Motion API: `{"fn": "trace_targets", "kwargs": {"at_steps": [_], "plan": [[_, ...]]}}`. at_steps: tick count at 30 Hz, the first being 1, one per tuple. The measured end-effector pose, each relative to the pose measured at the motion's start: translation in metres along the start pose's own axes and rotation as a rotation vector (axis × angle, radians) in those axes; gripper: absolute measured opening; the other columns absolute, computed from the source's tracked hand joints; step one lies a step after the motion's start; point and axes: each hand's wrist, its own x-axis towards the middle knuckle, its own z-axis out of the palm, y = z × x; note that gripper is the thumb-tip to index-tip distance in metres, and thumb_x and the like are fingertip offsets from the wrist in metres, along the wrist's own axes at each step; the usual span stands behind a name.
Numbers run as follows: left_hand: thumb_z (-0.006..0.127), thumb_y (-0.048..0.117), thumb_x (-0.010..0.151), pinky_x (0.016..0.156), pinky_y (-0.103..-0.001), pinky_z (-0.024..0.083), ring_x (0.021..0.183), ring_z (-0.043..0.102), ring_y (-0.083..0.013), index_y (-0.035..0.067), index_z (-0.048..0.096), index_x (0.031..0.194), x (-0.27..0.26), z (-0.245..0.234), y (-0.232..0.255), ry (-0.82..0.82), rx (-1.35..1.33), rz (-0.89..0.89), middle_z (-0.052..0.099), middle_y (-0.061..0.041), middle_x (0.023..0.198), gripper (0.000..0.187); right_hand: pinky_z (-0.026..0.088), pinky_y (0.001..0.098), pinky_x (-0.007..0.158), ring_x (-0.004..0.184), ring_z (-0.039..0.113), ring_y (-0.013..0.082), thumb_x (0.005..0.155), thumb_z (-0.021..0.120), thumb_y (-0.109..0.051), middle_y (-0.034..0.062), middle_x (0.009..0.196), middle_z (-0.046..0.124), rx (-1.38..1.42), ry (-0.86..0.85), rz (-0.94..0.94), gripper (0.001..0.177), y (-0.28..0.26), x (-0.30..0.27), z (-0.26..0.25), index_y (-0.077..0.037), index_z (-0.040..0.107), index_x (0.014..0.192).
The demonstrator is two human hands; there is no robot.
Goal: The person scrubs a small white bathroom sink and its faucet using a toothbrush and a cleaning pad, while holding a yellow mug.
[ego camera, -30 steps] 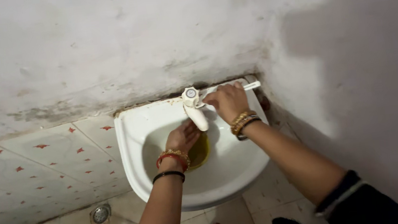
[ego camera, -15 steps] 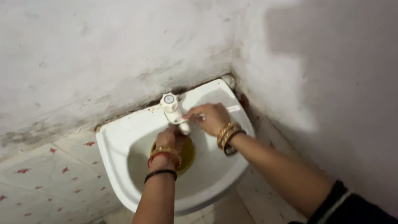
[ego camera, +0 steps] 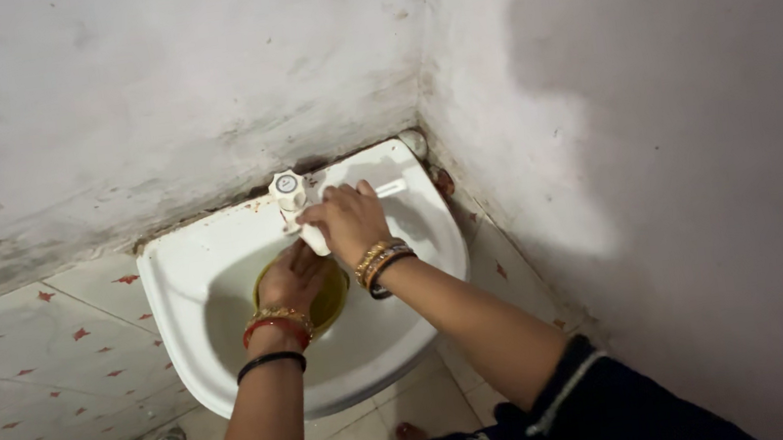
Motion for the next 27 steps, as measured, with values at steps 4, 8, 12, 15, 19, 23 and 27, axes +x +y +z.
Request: {"fn": "trace_targets", "kwargs": {"at_steps": [4, 8, 12, 15, 19, 23, 27], "plan": [[0.044, 0.028, 0.101, 0.111, -0.044, 0.044, 0.125, 0.061, -0.0271, 0.005, 0.050, 0.148, -0.036, 0.004, 0.017, -0.051, 0.121, 0.019, 0.064, -0.011, 0.137, 0.052, 0.040, 0.0406, 0.092, 0.102, 0.061, 0.0248, 0.093, 0.054, -0.016, 0.0110, 0.109, 0.069, -0.061, 0.130, -0.197, 0.032, 0.003, 0.007, 0.008, -0.024, 0.081, 0.108], [0.062, 0.022, 0.093, 0.105, -0.039, 0.050, 0.119, 0.062, -0.0233, -0.001, 0.061, 0.133, -0.046, 0.003, 0.020, -0.167, 0.303, 0.182, 0.066, -0.012, 0.129, 0.046, 0.049, 0.0424, 0.086, 0.093, 0.068, 0.0253, 0.085, 0.061, -0.012, 0.0090, 0.104, 0.075, -0.090, 0.037, -0.217, 0.025, 0.005, 0.003, 0.002, -0.023, 0.082, 0.092], [0.070, 0.021, 0.089, 0.092, -0.032, 0.052, 0.104, 0.068, -0.0216, 0.001, 0.069, 0.125, -0.060, 0.014, 0.013, -0.064, 0.478, 0.157, 0.073, -0.012, 0.117, 0.041, 0.055, 0.0433, 0.073, 0.079, 0.072, 0.0267, 0.081, 0.072, -0.016, 0.0059, 0.084, 0.076, -0.013, -0.201, -0.127, 0.010, 0.010, 0.021, -0.023, -0.020, 0.081, 0.084], [0.071, 0.021, 0.089, 0.085, -0.033, 0.053, 0.096, 0.068, -0.0216, -0.001, 0.070, 0.124, -0.058, 0.027, 0.003, -0.058, 0.464, 0.219, 0.074, -0.011, 0.110, 0.042, 0.055, 0.0445, 0.071, 0.078, 0.072, 0.0277, 0.081, 0.074, -0.016, 0.0066, 0.082, 0.076, -0.055, -0.176, -0.138, 0.009, 0.008, 0.039, -0.036, -0.021, 0.081, 0.084], [0.076, 0.025, 0.086, 0.086, -0.029, 0.053, 0.095, 0.068, -0.0177, 0.001, 0.069, 0.124, -0.051, 0.032, -0.011, 0.030, 0.424, 0.323, 0.076, -0.008, 0.109, 0.046, 0.056, 0.0439, 0.071, 0.079, 0.071, 0.0283, 0.085, 0.069, -0.010, 0.0087, 0.084, 0.075, -0.153, -0.314, -0.074, 0.019, 0.009, 0.049, -0.045, -0.024, 0.081, 0.091], [0.079, 0.028, 0.085, 0.081, -0.028, 0.052, 0.089, 0.067, -0.0143, 0.000, 0.072, 0.121, -0.051, 0.034, -0.017, 0.108, 0.463, 0.351, 0.076, -0.007, 0.103, 0.046, 0.057, 0.0398, 0.077, 0.084, 0.073, 0.0259, 0.081, 0.073, -0.015, 0.0046, 0.092, 0.077, -0.042, -0.533, -0.150, 0.022, 0.015, 0.059, -0.049, -0.029, 0.083, 0.094], [0.083, 0.029, 0.084, 0.071, -0.033, 0.049, 0.078, 0.060, -0.0169, -0.003, 0.075, 0.116, -0.056, 0.037, -0.019, 0.104, 0.331, 0.301, 0.072, -0.011, 0.097, 0.046, 0.058, 0.0398, 0.077, 0.089, 0.073, 0.0248, 0.086, 0.070, -0.017, 0.0012, 0.096, 0.078, -0.137, -0.441, -0.118, 0.019, 0.002, 0.052, -0.046, -0.029, 0.081, 0.095]]}}
